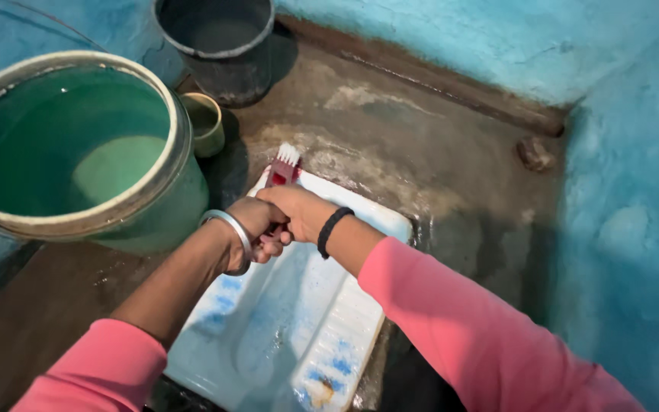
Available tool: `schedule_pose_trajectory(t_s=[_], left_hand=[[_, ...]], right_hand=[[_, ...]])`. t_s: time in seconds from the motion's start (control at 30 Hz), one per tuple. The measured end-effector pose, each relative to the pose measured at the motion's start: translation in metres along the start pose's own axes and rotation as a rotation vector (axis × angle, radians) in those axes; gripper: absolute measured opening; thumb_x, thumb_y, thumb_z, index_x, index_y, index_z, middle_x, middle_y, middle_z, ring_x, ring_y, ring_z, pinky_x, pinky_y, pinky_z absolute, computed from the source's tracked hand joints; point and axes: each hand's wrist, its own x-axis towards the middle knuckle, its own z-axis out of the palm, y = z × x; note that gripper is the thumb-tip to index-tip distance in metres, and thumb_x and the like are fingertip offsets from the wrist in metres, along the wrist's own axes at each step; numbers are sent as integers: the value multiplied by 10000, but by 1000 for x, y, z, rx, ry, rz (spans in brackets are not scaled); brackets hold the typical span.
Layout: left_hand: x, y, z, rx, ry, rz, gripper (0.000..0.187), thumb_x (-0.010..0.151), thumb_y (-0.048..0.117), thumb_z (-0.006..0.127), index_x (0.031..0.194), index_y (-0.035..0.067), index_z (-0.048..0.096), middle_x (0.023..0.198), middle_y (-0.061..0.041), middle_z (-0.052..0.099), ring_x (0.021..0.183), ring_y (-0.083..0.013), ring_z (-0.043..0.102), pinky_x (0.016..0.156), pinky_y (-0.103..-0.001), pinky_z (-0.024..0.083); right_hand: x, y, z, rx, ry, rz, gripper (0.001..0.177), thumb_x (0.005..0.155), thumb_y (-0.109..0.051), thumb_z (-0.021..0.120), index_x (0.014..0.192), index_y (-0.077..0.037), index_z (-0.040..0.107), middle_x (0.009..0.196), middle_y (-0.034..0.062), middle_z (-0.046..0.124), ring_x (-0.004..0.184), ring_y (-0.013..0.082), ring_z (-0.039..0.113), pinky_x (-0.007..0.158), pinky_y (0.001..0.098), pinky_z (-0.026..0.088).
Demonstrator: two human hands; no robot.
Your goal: The person scrubs a squat toilet with a red long-handled brush, repeatedly brushing the basin and surrounding floor area. Water is visible in a nearby bucket, and the person occasionally dips the brush into the toilet bowl.
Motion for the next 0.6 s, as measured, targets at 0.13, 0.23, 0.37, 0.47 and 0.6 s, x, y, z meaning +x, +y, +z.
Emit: schedule_pose_trajectory(t_s=[0.13,0.23,0.37,0.47,0.6], left_hand=[[11,-35,-12,2,-6,-12,306,1025,253,474,880,16,603,678,-117,640,440,-180,557,368,-316,415],[-7,-69,-26,60,-4,16,426,1016,358,502,759,21,549,567,-154,557,369,-234,476,312,-359,331],[-43,-111,-51,77,124,-139,336,1011,263,516,808,7,594,625,-129,615,437,-202,527,351,-327,368],[-42,-107,-67,54,62,-100,294,988,239,549,818,7,608,640,-130,639,449,-193,543,350,-311,364],[-23,-80,-64,88,-39,41,167,937,164,591,858,21,628,720,-132,708,536,-191,642,415,-306,456]], right_hand=[[-2,16,11,-221,-24,114,363,948,-325,567,958,27,651,834,226,675,582,324,642,396,436,468],[-6,54,44,-5,-162,285,498,887,-392,554,968,97,601,830,336,620,578,474,630,448,572,540],[-7,112,92,-140,201,-14,401,917,-274,674,1104,79,638,1010,256,701,764,381,678,567,533,528],[5,108,92,-87,195,25,390,967,-273,638,1109,87,594,1021,277,694,785,380,689,607,532,543],[4,73,63,97,73,-9,327,946,-240,615,1035,74,594,919,240,666,693,367,667,545,512,535]])
